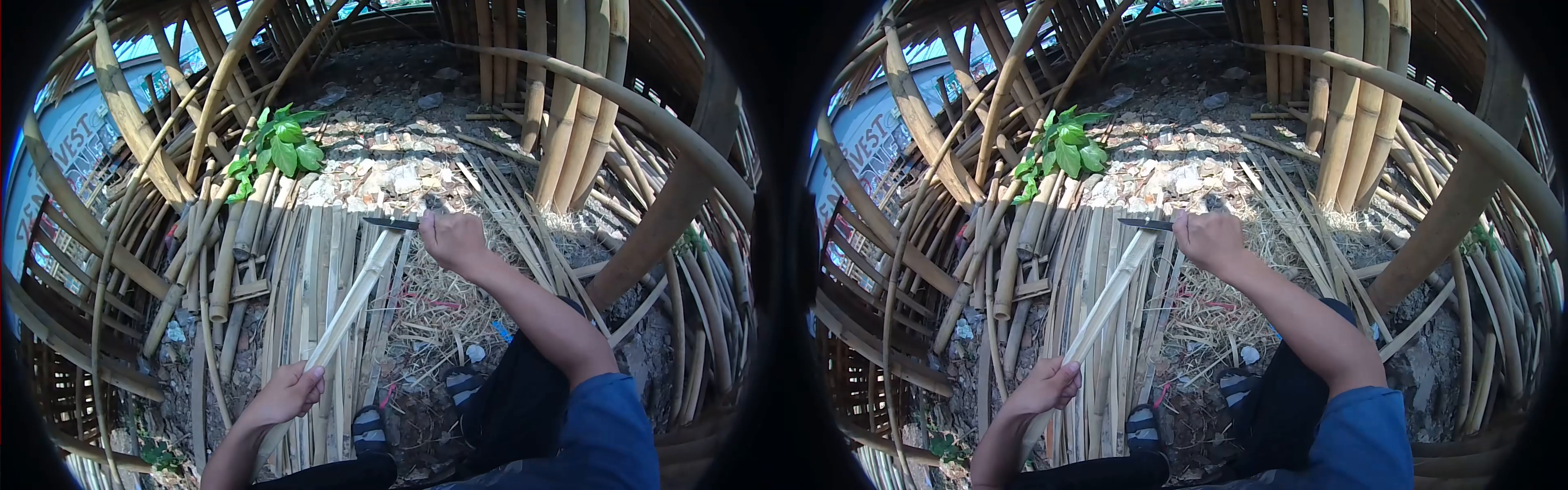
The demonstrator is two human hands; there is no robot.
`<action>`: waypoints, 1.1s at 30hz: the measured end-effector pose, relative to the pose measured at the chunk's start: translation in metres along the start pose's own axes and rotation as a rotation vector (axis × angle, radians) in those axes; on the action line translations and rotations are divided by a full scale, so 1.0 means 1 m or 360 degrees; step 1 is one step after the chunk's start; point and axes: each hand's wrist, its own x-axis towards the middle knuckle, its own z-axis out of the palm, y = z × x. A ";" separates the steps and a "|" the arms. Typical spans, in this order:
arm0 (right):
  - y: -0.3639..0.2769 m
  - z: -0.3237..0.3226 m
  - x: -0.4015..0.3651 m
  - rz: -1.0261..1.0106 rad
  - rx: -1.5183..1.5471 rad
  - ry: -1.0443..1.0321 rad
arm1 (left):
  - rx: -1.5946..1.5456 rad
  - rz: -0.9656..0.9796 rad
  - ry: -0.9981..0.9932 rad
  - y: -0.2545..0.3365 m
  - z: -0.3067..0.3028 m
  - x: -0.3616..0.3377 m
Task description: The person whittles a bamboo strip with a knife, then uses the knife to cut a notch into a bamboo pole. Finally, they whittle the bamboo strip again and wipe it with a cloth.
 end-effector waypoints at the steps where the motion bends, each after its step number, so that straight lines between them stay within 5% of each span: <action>1: -0.001 -0.003 0.001 0.0002 -0.0049 -0.0079 | 0.0005 -0.0047 0.0018 -0.001 -0.001 0.000; 4: 0.014 0.001 0.004 0.0161 -0.0371 -0.0137 | -0.0010 -0.0039 -0.0026 -0.009 -0.003 -0.002; 6: 0.087 0.002 0.001 0.0303 -0.0616 -0.0336 | -0.0110 -0.0032 -0.0046 -0.013 -0.010 -0.018; 8: 0.106 -0.006 0.008 0.0727 -0.0487 -0.0307 | -0.0209 0.0019 -0.0060 -0.011 -0.022 -0.021; 11: 0.042 -0.036 0.015 0.0872 -0.0001 -0.0217 | -0.0238 -0.0078 -0.0099 -0.014 -0.020 -0.012; 17: -0.069 -0.040 -0.017 0.0203 0.0665 -0.0287 | -0.0307 -0.0066 -0.0277 -0.007 -0.020 -0.008; 29: -0.027 0.018 -0.025 -0.0226 0.0207 -0.0079 | -0.0198 -0.0112 -0.0142 -0.007 -0.011 0.000; 33: 0.078 0.011 0.005 0.0732 -0.0214 -0.0544 | -0.0382 -0.0049 -0.0322 -0.019 -0.031 -0.016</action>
